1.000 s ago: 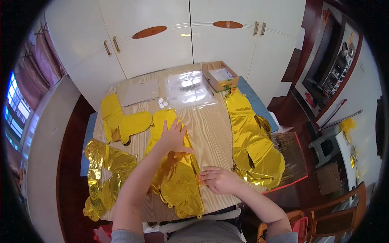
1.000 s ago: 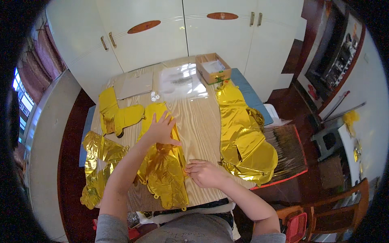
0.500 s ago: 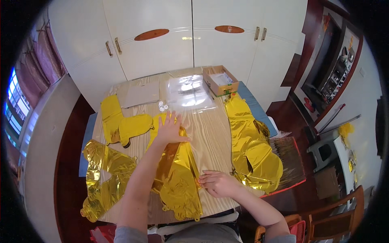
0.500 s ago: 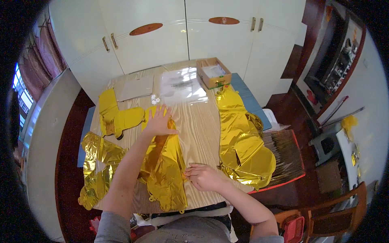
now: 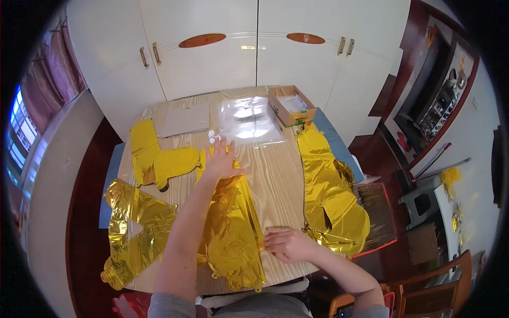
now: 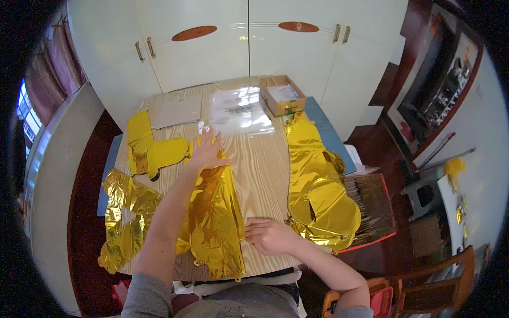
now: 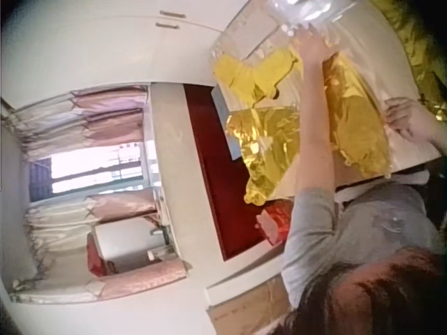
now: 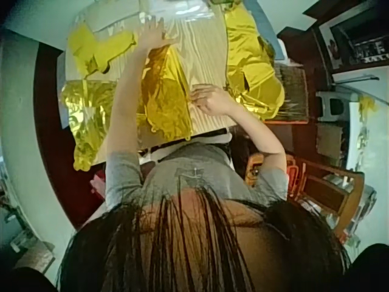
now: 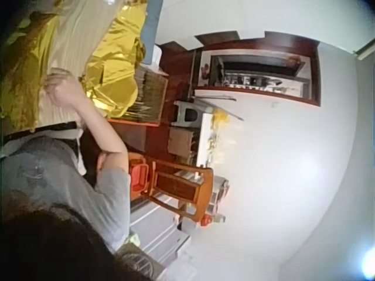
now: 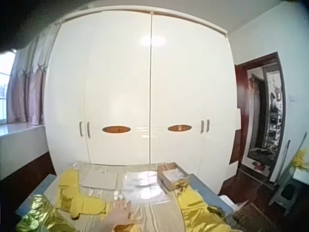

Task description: Folding gold-colored foil sheets around cardboard templates at a workspace.

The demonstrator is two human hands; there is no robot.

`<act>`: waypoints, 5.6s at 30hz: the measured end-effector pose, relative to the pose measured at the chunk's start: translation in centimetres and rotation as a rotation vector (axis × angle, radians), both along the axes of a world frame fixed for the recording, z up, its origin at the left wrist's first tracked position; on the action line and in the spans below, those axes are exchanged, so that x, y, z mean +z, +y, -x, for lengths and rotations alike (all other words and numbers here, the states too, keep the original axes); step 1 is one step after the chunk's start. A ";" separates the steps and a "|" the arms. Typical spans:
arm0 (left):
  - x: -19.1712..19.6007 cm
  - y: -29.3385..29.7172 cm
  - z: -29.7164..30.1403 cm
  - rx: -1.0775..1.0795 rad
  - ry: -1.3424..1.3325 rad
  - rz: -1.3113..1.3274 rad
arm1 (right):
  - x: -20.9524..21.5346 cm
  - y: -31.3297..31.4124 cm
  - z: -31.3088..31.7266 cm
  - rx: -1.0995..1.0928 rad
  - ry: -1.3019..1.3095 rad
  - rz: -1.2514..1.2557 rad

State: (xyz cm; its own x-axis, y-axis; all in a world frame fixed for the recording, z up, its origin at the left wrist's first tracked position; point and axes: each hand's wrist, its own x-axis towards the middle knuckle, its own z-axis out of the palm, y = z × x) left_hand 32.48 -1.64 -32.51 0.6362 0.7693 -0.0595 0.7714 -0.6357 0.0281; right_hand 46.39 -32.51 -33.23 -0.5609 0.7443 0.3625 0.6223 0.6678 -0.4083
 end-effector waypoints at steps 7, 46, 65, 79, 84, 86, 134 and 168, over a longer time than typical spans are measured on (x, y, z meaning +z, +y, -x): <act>-1.1 0.3 -0.1 0.025 -0.001 -0.011 | 0.8 8.0 -1.8 -0.112 -0.101 -0.165; -1.4 0.5 -0.1 0.072 -0.031 0.011 | 0.3 2.0 -2.0 0.258 -0.231 -0.082; 2.4 -9.7 12.8 -0.156 -0.208 0.050 | -1.3 7.2 2.1 -0.477 0.087 0.022; -0.6 -14.5 16.5 -0.248 -0.118 -0.058 | -2.4 7.3 2.7 -0.502 -0.204 0.028; -0.3 -16.4 16.6 -0.264 -0.112 -0.026 | -2.1 7.3 2.8 -0.508 -0.188 0.056; -0.2 -17.1 16.5 -0.258 -0.105 -0.004 | -2.3 7.3 2.7 -0.508 -0.190 0.053; -0.1 -19.9 16.4 -0.194 -0.202 0.107 | -1.5 7.2 3.0 -0.497 -0.269 0.073; 1.4 -31.6 29.5 0.649 -0.355 -0.125 | 1.3 7.1 6.3 -0.080 -0.244 -0.037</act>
State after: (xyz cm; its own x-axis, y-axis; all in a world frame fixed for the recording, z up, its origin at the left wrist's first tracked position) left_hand 3.03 -33.29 -31.09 0.0172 0.9840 0.1775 0.9505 -0.0712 0.3023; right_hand 40.07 -25.36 -31.98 -0.5753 0.7783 0.2516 0.7506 0.6246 -0.2157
